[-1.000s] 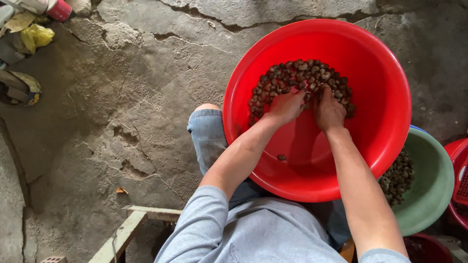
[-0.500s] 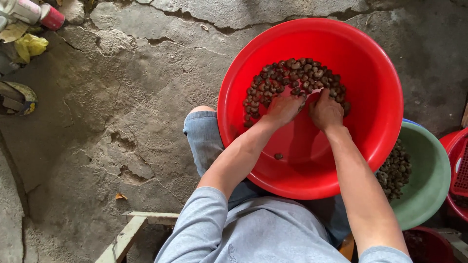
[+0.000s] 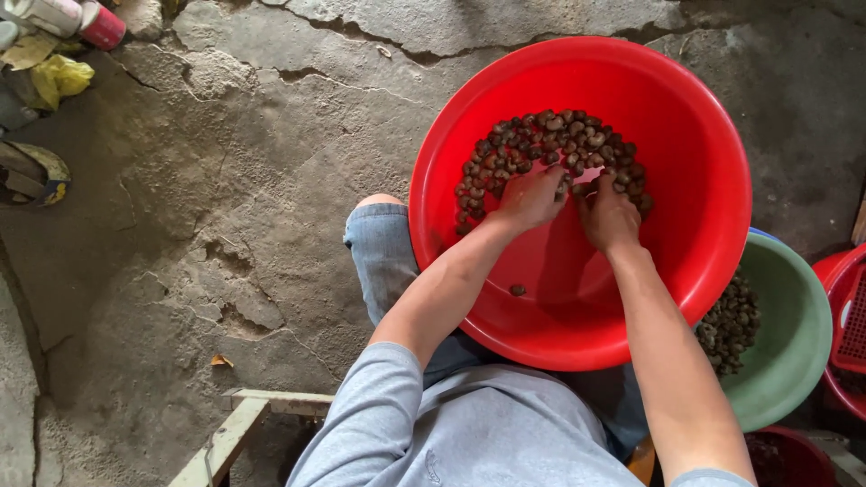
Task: Sorting nuts by hand from a large red bowl into a smaller green bowl while sitting on the floor.
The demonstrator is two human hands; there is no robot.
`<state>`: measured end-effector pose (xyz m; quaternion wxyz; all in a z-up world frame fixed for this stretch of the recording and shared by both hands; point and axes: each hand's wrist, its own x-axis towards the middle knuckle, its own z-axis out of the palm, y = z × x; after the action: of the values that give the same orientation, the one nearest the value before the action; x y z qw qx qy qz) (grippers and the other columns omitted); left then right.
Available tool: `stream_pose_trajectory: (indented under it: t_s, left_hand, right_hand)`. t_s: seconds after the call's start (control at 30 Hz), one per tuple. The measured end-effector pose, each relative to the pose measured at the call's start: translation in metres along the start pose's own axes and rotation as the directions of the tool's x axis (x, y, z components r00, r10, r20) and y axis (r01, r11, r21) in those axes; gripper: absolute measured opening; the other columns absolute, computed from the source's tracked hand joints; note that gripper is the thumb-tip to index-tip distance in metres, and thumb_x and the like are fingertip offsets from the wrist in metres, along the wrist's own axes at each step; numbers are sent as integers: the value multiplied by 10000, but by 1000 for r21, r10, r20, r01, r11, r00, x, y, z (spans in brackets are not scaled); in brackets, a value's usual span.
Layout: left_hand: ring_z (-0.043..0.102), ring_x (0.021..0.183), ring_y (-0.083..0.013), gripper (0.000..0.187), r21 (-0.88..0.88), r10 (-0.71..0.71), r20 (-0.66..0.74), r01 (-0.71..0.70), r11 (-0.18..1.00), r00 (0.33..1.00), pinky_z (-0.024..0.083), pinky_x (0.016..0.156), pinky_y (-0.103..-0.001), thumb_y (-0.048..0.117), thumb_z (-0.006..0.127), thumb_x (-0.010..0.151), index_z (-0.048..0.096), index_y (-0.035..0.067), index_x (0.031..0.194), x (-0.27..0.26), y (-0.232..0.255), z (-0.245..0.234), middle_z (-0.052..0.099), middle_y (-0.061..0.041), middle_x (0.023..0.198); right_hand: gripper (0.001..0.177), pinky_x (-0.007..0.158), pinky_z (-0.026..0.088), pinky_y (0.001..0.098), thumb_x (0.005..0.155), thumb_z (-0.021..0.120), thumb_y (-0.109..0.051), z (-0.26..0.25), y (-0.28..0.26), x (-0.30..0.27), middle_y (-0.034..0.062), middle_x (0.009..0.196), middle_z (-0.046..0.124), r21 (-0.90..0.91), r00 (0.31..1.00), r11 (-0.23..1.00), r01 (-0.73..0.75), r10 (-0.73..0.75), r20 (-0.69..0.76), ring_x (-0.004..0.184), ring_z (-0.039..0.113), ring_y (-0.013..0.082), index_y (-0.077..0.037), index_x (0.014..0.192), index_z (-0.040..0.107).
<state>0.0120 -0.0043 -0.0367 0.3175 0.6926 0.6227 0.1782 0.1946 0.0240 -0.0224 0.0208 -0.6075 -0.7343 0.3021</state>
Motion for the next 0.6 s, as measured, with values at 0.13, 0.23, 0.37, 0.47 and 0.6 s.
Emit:
stream_pose_trajectory:
  t_s: [0.13, 0.23, 0.37, 0.47, 0.6]
  left_hand:
    - [662, 659, -253, 324, -542, -154, 17, 139, 829, 988, 501, 458, -378, 393, 677, 885, 619, 98, 1005, 11, -5, -6, 683, -136, 820]
    - [562, 583, -178, 255, -864, -171, 65, 141, 483, 983, 430, 385, -318, 316, 687, 861, 617, 78, 918, 9, 7, -24, 664, -125, 780]
    - [641, 647, -251, 166, -998, -47, 44, 46, 39, 998, 418, 446, -328, 165, 669, 883, 654, 27, 975, 5, 21, -50, 659, -211, 816]
    - [615, 678, -245, 374, -999, 2, 38, 38, 34, 999, 463, 437, -361, 263, 638, 950, 623, 3, 1218, 6, 19, -57, 697, -205, 924]
    - [664, 672, -219, 418, -985, -180, 57, 85, 152, 982, 450, 438, -305, 409, 707, 886, 697, 32, 1066, 3, 30, -56, 743, -159, 897]
  right_hand:
    - [452, 1062, 417, 557, 1024, 638, -393, 4, 5, -2, 285, 1139, 687, 100, 999, 994, -54, 54, -3, 1163, 625, 460, -66, 1322, 549]
    - [515, 1027, 421, 612, 1044, 569, -461, 6, 8, 2, 369, 1135, 657, 38, 999, 999, 28, -28, -23, 1155, 600, 553, 2, 1266, 555]
    - [316, 609, 446, 425, 1071, 527, -229, -5, 8, 1, 135, 850, 470, 696, 998, 716, 58, -46, -35, 780, 512, 273, 35, 1243, 546]
    - [281, 500, 483, 363, 965, 572, -245, -46, -16, -17, 93, 711, 476, 905, 999, 425, -9, -42, 30, 657, 516, 203, -18, 1123, 524]
    - [267, 577, 477, 377, 922, 517, -308, -62, -2, -30, 205, 930, 623, 998, 991, 58, -2, -136, 9, 750, 658, 327, -101, 1077, 582]
